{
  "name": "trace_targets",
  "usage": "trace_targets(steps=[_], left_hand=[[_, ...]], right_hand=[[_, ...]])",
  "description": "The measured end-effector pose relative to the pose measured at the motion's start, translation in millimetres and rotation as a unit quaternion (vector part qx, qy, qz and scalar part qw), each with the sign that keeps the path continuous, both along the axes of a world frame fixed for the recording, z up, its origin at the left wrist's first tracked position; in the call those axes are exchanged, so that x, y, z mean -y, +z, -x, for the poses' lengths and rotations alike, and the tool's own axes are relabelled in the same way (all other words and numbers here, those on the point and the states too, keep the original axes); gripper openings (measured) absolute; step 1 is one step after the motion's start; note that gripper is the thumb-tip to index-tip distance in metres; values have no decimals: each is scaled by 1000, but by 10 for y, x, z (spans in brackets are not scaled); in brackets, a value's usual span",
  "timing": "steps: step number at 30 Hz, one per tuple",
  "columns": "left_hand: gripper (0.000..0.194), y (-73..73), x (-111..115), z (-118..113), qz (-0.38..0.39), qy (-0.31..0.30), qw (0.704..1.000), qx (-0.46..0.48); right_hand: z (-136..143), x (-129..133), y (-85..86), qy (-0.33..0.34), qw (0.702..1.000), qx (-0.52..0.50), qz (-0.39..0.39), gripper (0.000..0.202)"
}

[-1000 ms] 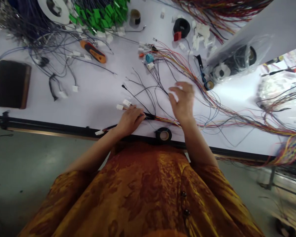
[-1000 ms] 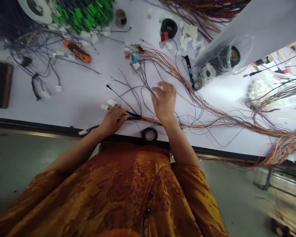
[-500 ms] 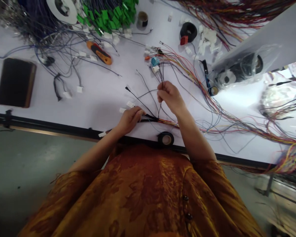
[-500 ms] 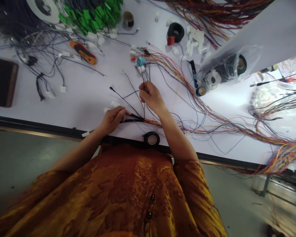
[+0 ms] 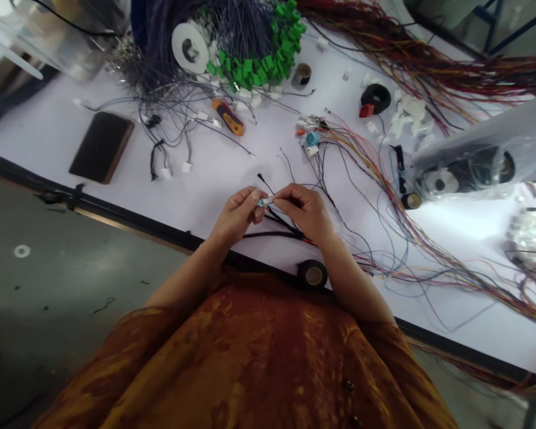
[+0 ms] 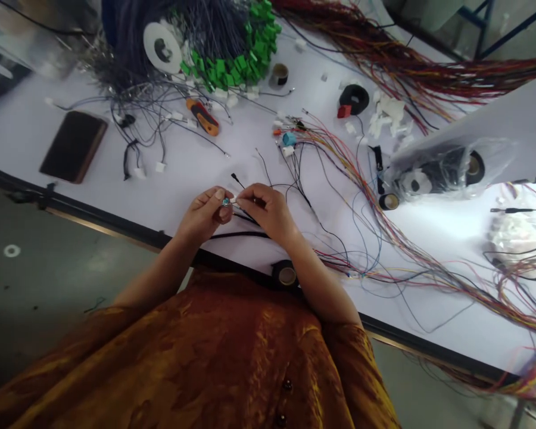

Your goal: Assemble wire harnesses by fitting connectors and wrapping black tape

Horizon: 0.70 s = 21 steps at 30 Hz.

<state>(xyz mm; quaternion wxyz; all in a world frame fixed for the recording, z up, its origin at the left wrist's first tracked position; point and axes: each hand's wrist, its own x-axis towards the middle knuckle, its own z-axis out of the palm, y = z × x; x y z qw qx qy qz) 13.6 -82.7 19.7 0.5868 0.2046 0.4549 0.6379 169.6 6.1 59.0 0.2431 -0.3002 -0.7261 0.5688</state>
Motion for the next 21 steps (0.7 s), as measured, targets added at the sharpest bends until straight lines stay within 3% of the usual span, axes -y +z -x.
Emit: trace_targets(steps=[10,16,21], left_hand=[[44,78,9,-28,-17,17,999,-34],[45,102,31,-36,-30,30,998,-44],[41,85,91,15,-24,12,994,-106]], right_hand=[[7,77,-73,-46,996,9,-70,7],[-10,104,-77,-29,991,5,-129,10],[-57,126,45,4,993,28,-117,13]])
